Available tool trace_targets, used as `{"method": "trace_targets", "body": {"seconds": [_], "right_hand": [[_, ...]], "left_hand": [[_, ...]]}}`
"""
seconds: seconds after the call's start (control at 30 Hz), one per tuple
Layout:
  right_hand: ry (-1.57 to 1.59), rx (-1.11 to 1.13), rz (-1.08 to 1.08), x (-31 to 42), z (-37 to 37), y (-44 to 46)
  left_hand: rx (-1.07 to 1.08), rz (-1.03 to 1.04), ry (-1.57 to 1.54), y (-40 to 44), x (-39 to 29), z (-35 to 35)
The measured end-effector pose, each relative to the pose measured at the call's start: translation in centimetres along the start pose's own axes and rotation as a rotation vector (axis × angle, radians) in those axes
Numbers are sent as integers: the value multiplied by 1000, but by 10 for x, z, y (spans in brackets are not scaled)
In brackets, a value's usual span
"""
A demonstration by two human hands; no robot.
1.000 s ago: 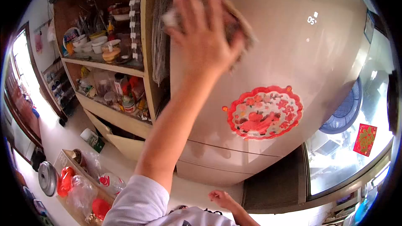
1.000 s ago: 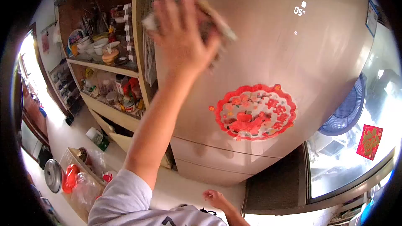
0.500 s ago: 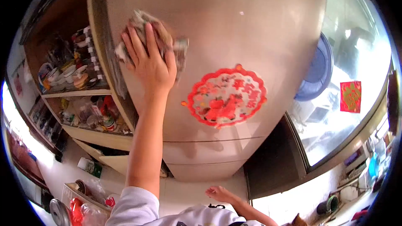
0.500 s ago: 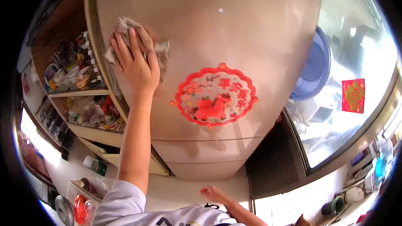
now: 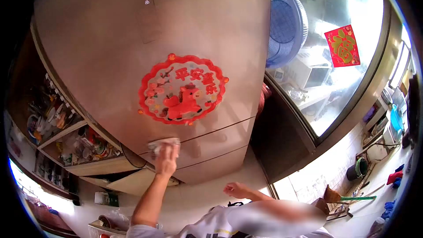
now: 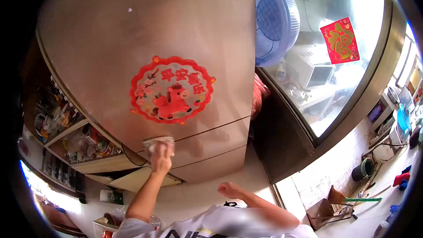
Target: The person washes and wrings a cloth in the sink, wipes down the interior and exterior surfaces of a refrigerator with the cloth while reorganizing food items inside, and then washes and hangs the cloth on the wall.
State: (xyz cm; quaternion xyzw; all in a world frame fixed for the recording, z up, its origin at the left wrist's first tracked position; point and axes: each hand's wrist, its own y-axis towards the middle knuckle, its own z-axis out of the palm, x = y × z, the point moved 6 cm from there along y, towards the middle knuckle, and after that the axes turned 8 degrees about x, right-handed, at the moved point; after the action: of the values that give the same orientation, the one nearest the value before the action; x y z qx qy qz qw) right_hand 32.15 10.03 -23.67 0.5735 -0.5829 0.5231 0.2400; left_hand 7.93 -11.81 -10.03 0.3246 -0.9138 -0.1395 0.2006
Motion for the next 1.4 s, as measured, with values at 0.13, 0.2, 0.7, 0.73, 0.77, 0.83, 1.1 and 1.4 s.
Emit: {"method": "trace_targets", "body": {"seconds": [0.13,0.2,0.7,0.73,0.77,0.83,1.1,1.4], "right_hand": [[-137,-1,-56,18,-8,-4],[-156,-3,-77,17,-15,-12],[170,-98,133,-107,-82,-79],[214,-93,152,-107,-91,-82],[262,-85,174,-109,-95,-87],[308,-102,146,-112,-102,-98],[392,-127,194,-136,-123,-120],[327,-117,105,-131,-121,-97]], "left_hand": [[149,455,62,41,-65,22],[230,507,130,84,-104,0],[-471,58,77,342,-188,-284],[-359,119,107,338,-205,-251],[-323,245,278,325,-227,-199],[-208,450,463,294,-251,-136],[-214,219,182,320,-200,-220],[-101,228,161,296,-218,-157]]}}
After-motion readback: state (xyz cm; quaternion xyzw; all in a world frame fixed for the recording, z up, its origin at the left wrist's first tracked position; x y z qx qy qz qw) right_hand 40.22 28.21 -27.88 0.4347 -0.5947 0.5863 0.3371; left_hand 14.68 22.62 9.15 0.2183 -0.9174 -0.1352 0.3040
